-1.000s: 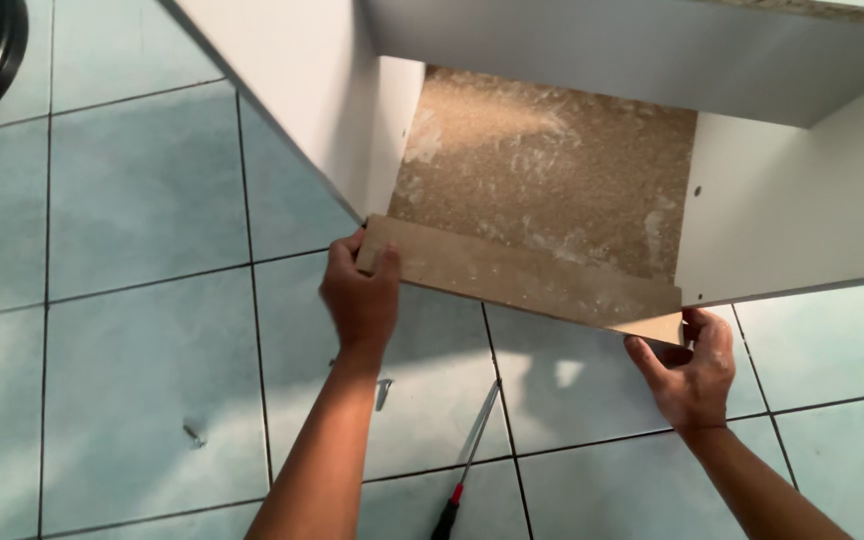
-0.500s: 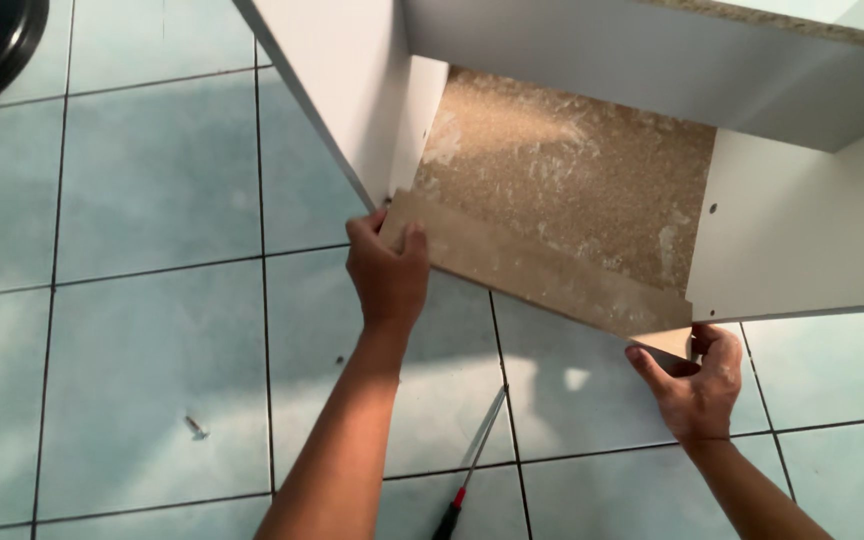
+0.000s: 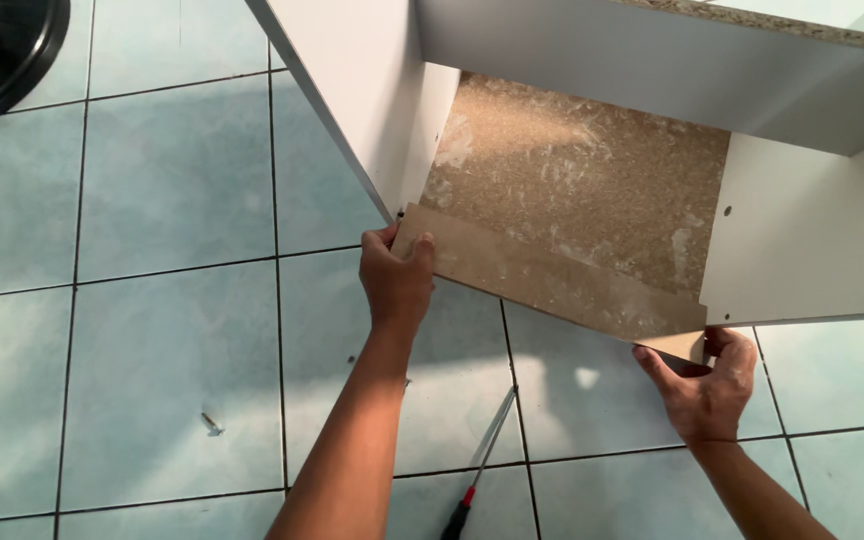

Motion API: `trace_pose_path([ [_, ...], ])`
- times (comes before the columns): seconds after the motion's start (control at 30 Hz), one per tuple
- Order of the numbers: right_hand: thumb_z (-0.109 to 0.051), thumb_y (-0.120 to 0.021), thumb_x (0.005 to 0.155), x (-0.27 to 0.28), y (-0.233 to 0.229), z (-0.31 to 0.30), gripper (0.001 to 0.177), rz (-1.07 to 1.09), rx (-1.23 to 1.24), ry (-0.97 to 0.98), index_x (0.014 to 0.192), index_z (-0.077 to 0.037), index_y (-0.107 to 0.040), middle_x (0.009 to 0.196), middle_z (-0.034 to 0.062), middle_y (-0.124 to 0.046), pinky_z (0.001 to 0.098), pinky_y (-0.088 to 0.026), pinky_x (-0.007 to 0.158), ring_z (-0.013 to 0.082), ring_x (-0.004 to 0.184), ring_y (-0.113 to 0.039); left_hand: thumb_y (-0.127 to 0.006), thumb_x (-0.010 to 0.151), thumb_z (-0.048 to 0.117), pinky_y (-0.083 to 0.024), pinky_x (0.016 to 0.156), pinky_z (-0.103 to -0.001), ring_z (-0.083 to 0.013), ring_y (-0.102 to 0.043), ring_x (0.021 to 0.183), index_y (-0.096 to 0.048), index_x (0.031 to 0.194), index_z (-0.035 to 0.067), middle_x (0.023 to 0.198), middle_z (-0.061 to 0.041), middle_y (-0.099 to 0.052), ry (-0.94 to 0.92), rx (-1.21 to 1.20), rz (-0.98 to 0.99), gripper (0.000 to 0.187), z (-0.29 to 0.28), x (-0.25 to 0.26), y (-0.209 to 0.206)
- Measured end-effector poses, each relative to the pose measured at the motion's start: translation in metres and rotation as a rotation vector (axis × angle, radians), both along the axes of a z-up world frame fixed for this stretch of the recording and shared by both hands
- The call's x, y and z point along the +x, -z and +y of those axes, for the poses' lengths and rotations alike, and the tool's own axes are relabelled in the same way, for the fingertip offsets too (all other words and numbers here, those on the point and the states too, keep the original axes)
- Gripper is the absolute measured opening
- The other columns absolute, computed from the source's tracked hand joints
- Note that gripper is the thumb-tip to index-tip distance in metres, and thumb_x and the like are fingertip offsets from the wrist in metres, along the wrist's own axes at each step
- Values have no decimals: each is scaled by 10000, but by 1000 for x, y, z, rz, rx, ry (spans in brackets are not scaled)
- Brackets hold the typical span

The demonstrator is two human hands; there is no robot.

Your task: The person assembles a white cabinet by inserting wooden panels into the frame and securing them with screws using a screwdriver. The person aligns the panels, inserts screws, and tightens them to complete the assembly.

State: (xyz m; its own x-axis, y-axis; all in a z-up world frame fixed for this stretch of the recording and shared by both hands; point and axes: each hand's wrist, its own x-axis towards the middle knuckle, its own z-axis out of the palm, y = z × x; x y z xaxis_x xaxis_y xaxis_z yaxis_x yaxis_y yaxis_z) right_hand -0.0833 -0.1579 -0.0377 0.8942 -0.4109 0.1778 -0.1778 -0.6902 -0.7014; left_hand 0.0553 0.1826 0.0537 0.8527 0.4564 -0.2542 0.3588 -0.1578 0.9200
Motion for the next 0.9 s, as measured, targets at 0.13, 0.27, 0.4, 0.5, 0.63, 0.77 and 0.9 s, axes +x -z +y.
trace_pose_path([
  [0.13,-433,-913,754,0,-1,-3,850,-15,-15,-5,1297,62,-485,1313,160,-473,351,-595,893,221,1131,-570,-725,835,209,-593,460,-303,-190,-718,712,-537,1168,-6,1028,-167,-683,-28,-24,53,438,-3,4,-8],
  [0.27,-426,-926,737,-1,1,-2,862,4,-44,2,1287,67,-481,1302,167,-467,360,-592,885,235,1127,-553,-734,809,196,-564,458,-322,-238,-707,686,-556,1177,2,999,-169,-709,-59,-62,162,452,0,5,-15],
  [0.4,-439,-927,745,-2,2,-6,867,-8,-72,-5,1312,54,-492,1304,159,-480,364,-583,899,234,1126,-557,-747,800,198,-577,459,-327,-225,-711,705,-576,1173,15,1005,-173,-712,-69,-79,179,450,-1,6,-12],
  [0.5,-400,-943,731,0,1,-6,844,27,-85,17,1299,47,-507,1278,161,-497,374,-577,887,243,1106,-556,-762,781,212,-590,461,-323,-217,-720,726,-592,1161,23,1018,-161,-717,-69,-56,169,457,0,9,-7],
  [0.63,-304,-935,694,4,-3,-6,845,60,90,37,1330,34,-493,1218,138,-529,361,-586,853,222,1049,-565,-801,715,219,-605,471,-393,-261,-717,737,-624,1081,28,1024,-132,-683,-77,71,232,449,4,17,8],
  [0.77,-210,-883,742,-14,-5,8,870,-21,272,-5,1421,45,-404,1274,122,-507,339,-561,895,192,1077,-583,-822,704,281,-587,670,-412,-275,-726,743,-704,933,37,895,-149,-756,-1,332,32,355,17,17,27],
  [0.9,-150,-854,778,-33,-20,37,774,83,159,106,1402,41,-438,1203,149,-520,351,-556,828,234,1047,-569,-746,971,432,-553,802,-458,-350,-696,829,-743,860,40,908,-192,-752,94,649,24,408,35,21,34],
])
